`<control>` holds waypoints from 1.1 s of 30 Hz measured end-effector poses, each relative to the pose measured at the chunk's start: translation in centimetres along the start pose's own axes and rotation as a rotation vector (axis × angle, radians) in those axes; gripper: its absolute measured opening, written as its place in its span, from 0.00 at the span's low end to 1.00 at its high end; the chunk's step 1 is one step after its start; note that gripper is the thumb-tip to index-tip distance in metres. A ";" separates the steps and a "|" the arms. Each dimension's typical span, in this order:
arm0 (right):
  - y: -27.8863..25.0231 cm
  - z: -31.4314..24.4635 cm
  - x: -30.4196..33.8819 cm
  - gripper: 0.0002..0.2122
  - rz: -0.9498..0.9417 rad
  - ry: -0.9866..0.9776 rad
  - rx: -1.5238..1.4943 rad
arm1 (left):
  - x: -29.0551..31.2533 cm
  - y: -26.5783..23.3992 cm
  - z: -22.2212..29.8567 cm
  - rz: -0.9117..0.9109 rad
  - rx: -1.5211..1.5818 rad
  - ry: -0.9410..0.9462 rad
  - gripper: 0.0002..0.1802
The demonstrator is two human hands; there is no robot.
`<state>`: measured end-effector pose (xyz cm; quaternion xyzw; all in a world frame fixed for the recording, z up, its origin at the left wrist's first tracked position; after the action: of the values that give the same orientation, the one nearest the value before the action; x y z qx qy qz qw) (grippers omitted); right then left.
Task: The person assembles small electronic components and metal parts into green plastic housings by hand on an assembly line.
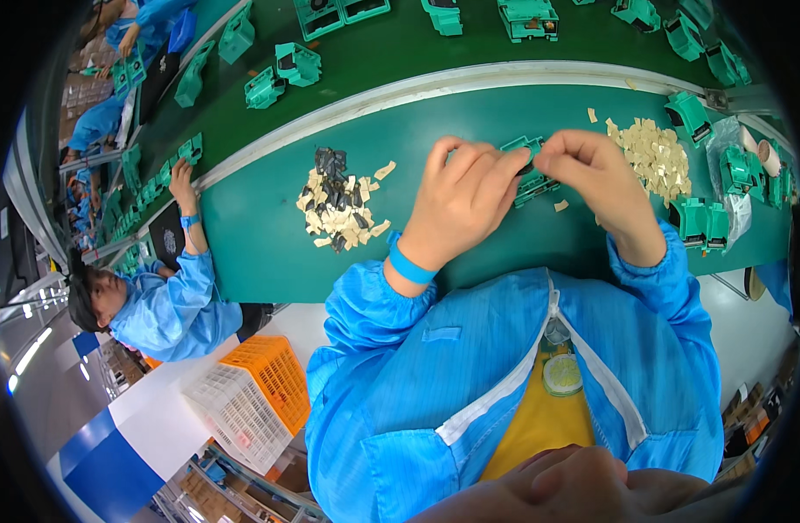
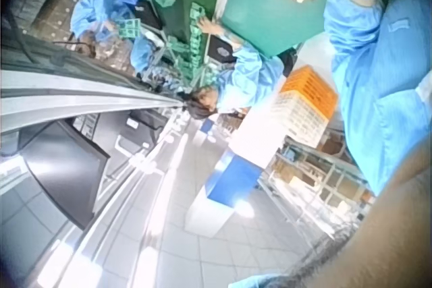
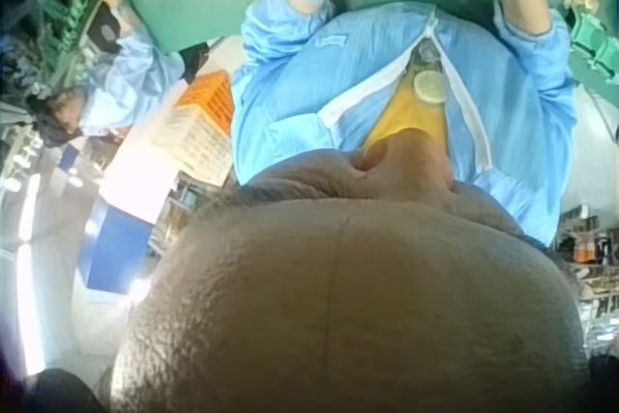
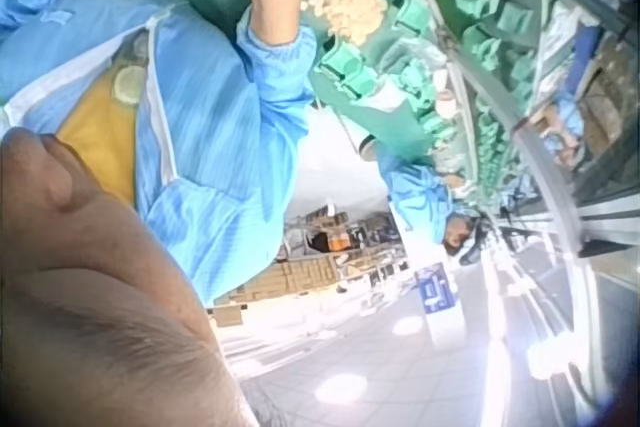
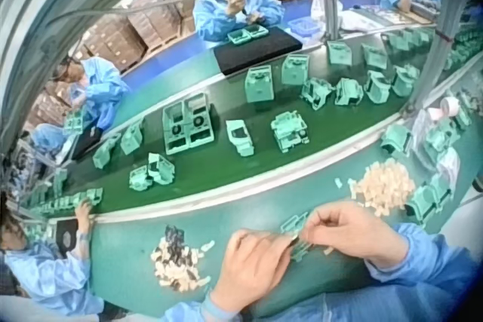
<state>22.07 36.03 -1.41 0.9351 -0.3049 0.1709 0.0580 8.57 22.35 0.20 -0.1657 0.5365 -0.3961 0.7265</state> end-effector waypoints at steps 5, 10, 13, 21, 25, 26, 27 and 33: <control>-1.2 -1.6 0.0 0.10 0.057 -0.022 0.057 | 0.3 -0.2 -0.8 0.090 -0.032 0.060 0.26; -0.3 -1.1 -0.6 0.10 -0.064 0.058 0.072 | -1.3 0.3 -0.7 0.118 0.027 0.086 0.33; -0.6 -1.6 -0.4 0.10 -0.057 -0.043 0.019 | -1.9 0.4 -0.6 0.119 0.030 0.112 0.35; -5.2 -0.1 -0.5 0.07 0.284 -0.251 -0.234 | -0.4 2.2 -1.2 -0.258 0.222 -0.187 0.41; -6.1 3.0 0.2 0.08 0.299 -0.081 -0.237 | 2.7 3.4 -1.4 -0.365 0.266 -0.362 0.45; -6.2 3.6 0.5 0.09 0.274 -0.034 -0.240 | 3.1 3.4 -1.4 -0.351 0.268 -0.384 0.45; -6.1 3.9 0.7 0.09 0.271 -0.028 -0.242 | 3.3 3.3 -1.4 -0.354 0.267 -0.390 0.45; -5.1 5.5 0.6 0.10 0.211 0.046 -0.209 | 3.4 1.5 -0.3 -0.279 0.078 -0.425 0.41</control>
<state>27.16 38.67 -6.33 0.8826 -0.4160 0.1650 0.1438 9.30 20.73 -3.11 -0.2892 0.3281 -0.4693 0.7671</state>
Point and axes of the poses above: each hand's wrist, its own x-axis away from the middle knuckle, its own y-axis out of the palm, z = x × y, the point moved 3 cm from there along -x, towards the middle knuckle, and after that the axes turned 6 degrees about z, right-handed, at the moved point
